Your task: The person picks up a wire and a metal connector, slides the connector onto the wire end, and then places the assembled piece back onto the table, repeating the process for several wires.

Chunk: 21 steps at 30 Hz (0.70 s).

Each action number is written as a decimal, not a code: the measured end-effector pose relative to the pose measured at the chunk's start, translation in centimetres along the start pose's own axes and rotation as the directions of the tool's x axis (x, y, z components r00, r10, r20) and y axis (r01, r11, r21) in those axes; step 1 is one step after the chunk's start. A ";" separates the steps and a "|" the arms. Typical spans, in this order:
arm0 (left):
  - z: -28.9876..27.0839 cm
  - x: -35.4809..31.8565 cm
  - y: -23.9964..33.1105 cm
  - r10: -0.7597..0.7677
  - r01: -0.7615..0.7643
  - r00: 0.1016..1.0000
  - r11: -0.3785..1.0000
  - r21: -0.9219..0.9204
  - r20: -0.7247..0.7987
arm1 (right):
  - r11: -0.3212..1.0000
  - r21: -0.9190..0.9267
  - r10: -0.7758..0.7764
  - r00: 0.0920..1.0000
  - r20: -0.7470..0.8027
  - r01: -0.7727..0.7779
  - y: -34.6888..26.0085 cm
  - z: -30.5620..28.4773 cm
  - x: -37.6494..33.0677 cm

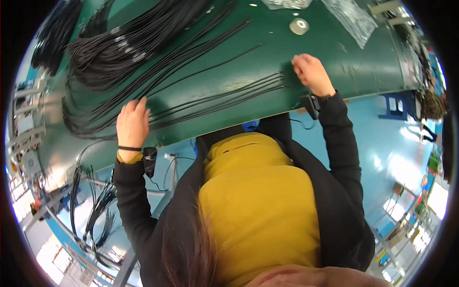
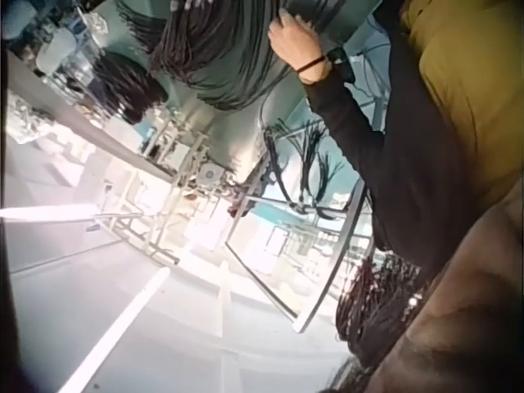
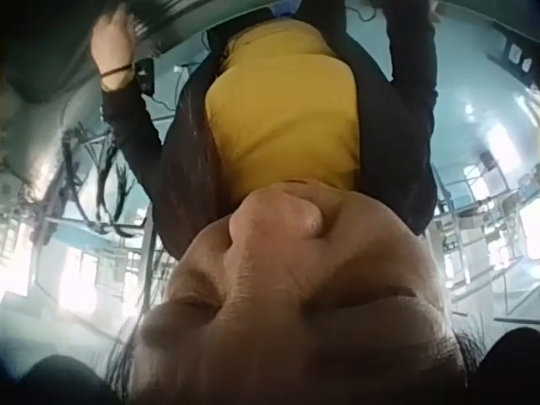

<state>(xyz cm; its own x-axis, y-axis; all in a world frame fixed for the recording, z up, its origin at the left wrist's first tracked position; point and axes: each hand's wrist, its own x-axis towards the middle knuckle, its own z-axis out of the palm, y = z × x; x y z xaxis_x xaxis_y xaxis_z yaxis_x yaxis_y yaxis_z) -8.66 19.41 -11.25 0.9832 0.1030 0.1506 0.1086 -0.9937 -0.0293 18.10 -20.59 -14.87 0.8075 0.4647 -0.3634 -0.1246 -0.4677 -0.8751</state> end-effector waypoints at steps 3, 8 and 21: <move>1.5 7.2 7.5 0.106 -0.140 0.986 0.945 -0.295 -0.129 | 0.447 0.840 0.118 0.951 0.286 -0.308 -1.4 -0.1 0.5; 7.5 16.6 16.4 0.232 -0.303 0.945 0.889 -0.344 -0.231 | 0.483 0.839 0.096 0.967 0.234 -0.251 -3.1 3.0 -0.3; 5.2 14.7 19.5 0.166 -0.302 0.953 0.566 -0.767 -0.253 | 0.559 0.817 0.094 0.990 0.107 -0.141 -2.0 3.8 0.9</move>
<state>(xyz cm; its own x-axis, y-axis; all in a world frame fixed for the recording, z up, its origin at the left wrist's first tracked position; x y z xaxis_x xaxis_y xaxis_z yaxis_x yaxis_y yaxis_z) 8.72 1.76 -14.74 0.9179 -0.0783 0.3890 -0.3484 -0.6283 0.6956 16.85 -16.38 -14.70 0.7258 0.4968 -0.4758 -0.6548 0.2870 -0.6992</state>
